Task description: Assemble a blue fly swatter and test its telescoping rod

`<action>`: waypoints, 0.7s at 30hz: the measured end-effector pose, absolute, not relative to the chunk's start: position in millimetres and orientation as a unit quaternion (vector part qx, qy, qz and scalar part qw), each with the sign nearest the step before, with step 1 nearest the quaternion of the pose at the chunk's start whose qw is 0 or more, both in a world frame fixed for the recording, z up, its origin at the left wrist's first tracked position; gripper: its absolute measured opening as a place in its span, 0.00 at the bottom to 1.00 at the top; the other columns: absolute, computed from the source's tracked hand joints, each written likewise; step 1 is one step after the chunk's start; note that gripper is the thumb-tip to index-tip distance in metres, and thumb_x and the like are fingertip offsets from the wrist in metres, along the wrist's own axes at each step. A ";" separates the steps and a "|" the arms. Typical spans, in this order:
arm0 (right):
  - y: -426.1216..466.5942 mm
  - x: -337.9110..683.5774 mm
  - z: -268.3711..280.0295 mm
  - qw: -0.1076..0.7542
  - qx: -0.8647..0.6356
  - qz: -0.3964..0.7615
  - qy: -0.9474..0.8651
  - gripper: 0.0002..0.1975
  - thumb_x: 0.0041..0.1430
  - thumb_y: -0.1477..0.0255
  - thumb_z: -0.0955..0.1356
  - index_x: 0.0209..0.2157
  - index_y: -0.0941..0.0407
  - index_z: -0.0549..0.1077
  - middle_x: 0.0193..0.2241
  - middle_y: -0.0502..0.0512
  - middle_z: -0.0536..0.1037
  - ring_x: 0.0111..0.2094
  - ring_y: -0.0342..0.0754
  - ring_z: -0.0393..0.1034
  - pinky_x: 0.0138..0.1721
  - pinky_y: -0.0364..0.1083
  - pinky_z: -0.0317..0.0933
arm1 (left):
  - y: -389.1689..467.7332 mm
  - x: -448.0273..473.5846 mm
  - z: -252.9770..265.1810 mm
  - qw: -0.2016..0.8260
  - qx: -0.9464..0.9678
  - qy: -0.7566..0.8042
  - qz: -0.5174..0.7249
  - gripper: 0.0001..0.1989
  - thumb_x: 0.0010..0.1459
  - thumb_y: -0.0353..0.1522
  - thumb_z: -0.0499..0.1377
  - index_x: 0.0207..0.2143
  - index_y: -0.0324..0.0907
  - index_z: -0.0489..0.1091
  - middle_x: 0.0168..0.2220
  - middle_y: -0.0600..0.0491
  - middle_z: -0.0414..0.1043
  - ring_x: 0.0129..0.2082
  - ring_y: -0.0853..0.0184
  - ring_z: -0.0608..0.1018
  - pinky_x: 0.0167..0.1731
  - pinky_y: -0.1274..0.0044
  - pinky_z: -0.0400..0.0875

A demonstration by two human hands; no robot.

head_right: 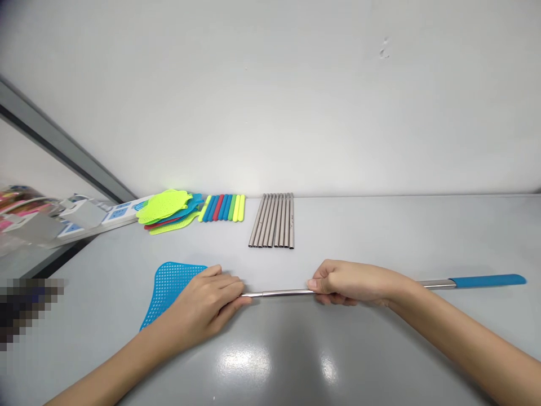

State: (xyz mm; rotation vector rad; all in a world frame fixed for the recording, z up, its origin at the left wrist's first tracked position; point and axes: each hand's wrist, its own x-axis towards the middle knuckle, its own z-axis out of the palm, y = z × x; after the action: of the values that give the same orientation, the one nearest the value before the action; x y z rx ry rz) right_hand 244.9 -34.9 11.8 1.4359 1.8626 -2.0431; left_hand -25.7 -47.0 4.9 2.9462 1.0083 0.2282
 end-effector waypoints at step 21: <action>-40.5 236.6 27.5 -0.004 0.473 -0.542 0.695 0.17 0.55 0.59 0.59 0.23 0.57 0.66 0.16 0.45 0.53 0.18 0.38 0.44 0.18 0.40 0.40 | -46.0 -21.1 10.5 0.066 0.933 0.349 0.060 0.17 0.61 0.35 0.43 0.20 0.39 0.57 0.19 0.58 0.63 0.19 0.73 0.63 0.27 0.76 0.51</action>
State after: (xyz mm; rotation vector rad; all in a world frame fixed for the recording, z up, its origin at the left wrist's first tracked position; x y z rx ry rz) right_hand 236.6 -40.5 27.5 1.4891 2.1880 -1.7064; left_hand -21.1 -46.0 10.5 2.8138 1.0528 0.1801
